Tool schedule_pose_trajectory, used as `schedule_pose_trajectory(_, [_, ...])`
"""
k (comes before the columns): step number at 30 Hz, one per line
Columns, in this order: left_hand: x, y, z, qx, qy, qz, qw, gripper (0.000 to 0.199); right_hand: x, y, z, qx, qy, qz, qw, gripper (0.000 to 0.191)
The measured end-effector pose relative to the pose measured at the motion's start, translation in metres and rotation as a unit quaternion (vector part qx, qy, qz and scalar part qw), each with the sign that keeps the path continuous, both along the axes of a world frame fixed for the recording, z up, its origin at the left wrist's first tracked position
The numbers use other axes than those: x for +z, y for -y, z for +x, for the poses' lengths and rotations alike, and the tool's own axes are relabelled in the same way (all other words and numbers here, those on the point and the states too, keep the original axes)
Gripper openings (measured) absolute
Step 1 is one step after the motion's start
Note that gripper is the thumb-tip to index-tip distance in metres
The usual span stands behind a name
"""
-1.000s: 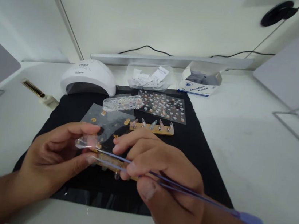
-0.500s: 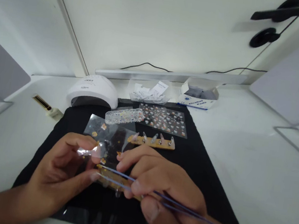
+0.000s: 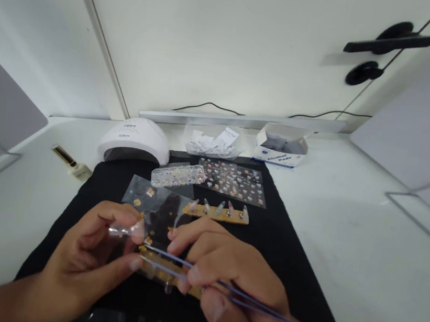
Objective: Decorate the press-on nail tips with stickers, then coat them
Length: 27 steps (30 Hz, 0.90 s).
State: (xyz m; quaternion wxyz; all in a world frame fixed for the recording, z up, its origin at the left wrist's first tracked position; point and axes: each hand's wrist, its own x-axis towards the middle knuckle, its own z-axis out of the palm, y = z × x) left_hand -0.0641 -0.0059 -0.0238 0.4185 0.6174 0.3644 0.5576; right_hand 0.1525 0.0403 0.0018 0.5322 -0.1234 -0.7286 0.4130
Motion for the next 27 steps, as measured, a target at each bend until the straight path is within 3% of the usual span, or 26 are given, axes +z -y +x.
schedule_pose_trajectory(6, [-0.001, 0.002, 0.000, 0.007, 0.016, -0.021, 1.000, 0.036, -0.002, -0.002, -0.004, 0.006, -0.019, 0.004, 1.000, 0.018])
schedule_pose_trajectory(12, [0.006, -0.001, 0.003, 0.043, 0.062, -0.007, 0.997, 0.050, 0.002, -0.004, -0.005, 0.022, -0.025, -0.003, 0.999, 0.019])
schedule_pose_trajectory(27, [0.012, -0.002, 0.003, 0.056, 0.078, -0.030, 0.995, 0.040, 0.001, -0.003, -0.007, 0.007, -0.030, 0.001, 1.000, 0.020])
